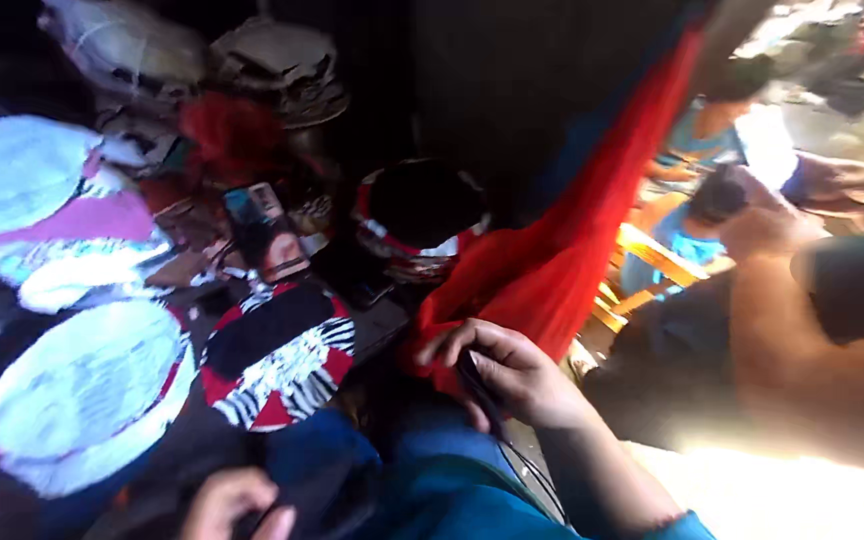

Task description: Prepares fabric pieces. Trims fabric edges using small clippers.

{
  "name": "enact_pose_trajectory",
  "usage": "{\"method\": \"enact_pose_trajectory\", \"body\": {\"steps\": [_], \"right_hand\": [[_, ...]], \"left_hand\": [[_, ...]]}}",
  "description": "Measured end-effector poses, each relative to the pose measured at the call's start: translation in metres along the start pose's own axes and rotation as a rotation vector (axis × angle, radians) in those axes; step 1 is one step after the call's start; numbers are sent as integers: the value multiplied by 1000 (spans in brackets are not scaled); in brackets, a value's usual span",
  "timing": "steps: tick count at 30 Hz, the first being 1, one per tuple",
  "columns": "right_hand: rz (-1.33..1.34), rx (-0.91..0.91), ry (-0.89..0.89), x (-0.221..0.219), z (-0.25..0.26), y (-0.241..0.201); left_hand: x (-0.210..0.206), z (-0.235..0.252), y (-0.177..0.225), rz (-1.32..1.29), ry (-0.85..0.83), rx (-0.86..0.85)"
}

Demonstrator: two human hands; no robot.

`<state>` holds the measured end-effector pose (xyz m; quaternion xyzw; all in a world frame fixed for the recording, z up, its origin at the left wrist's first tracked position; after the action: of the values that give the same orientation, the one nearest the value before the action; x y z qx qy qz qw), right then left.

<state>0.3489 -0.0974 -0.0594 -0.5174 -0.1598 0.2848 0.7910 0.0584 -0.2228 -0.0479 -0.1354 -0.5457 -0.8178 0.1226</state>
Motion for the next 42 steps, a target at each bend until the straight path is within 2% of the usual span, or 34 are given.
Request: {"method": "enact_pose_trajectory", "body": {"steps": [2, 5, 7, 9, 11, 13, 17, 22, 27, 29, 32, 35, 38, 42], "right_hand": [[-58, -142, -158, -15, 8, 15], [-62, -123, -413, -46, 24, 43], [88, -127, -504, -61, 36, 53], [302, -204, -544, -69, 44, 59], [408, -270, -559, -69, 50, 62], [315, -235, -542, -66, 56, 65], [-43, -153, -480, -57, 66, 68], [-108, -219, -313, -40, 83, 63], [-276, -186, -191, -25, 113, 58], [-366, -205, -152, -24, 127, 62], [-631, -288, -65, -28, 141, 78], [-796, -371, -29, -31, 145, 95], [-848, -393, -19, -32, 147, 99], [-807, -360, 1, -32, 147, 97]], "left_hand": [[-11, 9, -1, 114, -87, 20], [-26, 22, -12, 186, -134, -81], [-26, 32, -17, 189, -87, -129], [-20, 38, -18, 197, -17, -143], [-9, 37, -20, 193, 58, -135], [2, 33, -26, 157, 126, -121], [26, 21, -40, 174, 291, -57], [36, 34, -53, 178, 384, -64], [34, 56, -76, 187, 461, -81], [35, 63, -89, 240, 462, -23], [35, 73, -107, 379, 400, 167], [35, 77, -111, 481, 363, 291], [37, 78, -108, 547, 373, 334], [42, 78, -105, 578, 365, 310]]}}
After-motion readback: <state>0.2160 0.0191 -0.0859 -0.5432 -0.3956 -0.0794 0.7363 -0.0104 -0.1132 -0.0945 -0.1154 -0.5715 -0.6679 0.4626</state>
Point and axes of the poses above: each hand's wrist, its own z-axis towards the middle knuckle, its own x-axis out of the back of the hand, y = z × x, the point moved 2 cm from there along z, towards the middle knuckle
